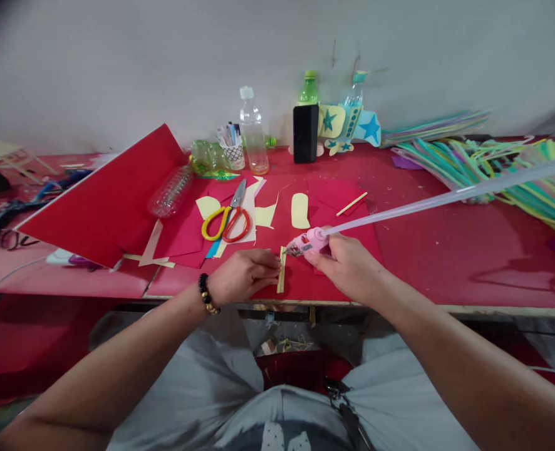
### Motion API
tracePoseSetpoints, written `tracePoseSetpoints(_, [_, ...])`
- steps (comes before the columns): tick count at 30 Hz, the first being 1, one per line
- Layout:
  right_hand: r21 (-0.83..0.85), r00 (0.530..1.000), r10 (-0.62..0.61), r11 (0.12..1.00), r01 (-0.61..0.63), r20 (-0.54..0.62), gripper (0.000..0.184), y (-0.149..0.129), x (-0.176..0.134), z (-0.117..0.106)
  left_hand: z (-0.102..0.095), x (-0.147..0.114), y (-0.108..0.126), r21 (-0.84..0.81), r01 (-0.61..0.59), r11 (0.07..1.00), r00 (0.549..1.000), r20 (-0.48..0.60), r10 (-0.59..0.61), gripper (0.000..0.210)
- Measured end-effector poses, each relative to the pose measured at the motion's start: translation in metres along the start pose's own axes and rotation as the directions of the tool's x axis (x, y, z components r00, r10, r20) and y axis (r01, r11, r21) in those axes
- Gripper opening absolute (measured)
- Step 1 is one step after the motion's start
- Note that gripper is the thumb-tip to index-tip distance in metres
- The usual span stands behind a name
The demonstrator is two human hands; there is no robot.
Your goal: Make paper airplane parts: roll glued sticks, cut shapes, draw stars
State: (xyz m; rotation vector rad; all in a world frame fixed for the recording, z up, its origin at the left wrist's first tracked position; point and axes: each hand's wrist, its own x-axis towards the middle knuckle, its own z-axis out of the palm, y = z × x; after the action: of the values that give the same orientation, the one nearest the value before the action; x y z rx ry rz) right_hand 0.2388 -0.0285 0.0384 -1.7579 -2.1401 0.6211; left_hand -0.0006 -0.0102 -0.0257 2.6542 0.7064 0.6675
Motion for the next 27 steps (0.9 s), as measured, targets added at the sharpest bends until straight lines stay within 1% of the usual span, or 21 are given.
tracePoseSetpoints(2, [-0.003,1.000,-0.009,1.000,0.009,0.008,0.028,-0.001,0.001,-0.001,0.000,0.000,0.000,0.006,-0.001,1.000,1.000,-0.002,0.002,0.020])
tracePoseSetpoints(8, [0.023,0.995,-0.091,0.996,0.090,0.041,0.023,-0.006,-0.005,-0.007,0.001,0.000,-0.001,-0.003,-0.017,1.000,1.000,-0.023,0.016,0.021])
tracePoseSetpoints(14, [-0.063,0.998,-0.069,0.996,0.069,0.000,0.027,-0.008,0.001,-0.008,-0.001,0.001,0.000,-0.003,-0.007,1.000,1.000,-0.003,0.007,0.020])
tracePoseSetpoints(17, [-0.068,0.997,-0.078,0.995,0.079,0.023,0.026,-0.009,0.000,-0.010,-0.002,0.000,0.000,-0.002,-0.002,1.000,1.000,0.009,0.002,0.020])
tracePoseSetpoints(21, [-0.075,0.997,-0.054,0.995,0.058,0.059,0.027,-0.009,-0.003,-0.011,-0.002,0.000,0.000,-0.003,-0.008,1.000,1.000,0.011,0.008,0.023])
tracePoseSetpoints(25, [-0.070,0.999,-0.041,0.997,0.041,0.002,0.027,-0.010,0.002,-0.008,0.000,0.001,0.000,0.004,-0.004,1.000,1.000,0.003,0.004,0.021])
tracePoseSetpoints(27, [-0.036,0.999,-0.024,0.999,0.023,-0.024,0.029,-0.009,0.005,-0.009,0.000,0.000,-0.001,0.011,-0.003,1.000,1.000,0.005,0.003,0.021])
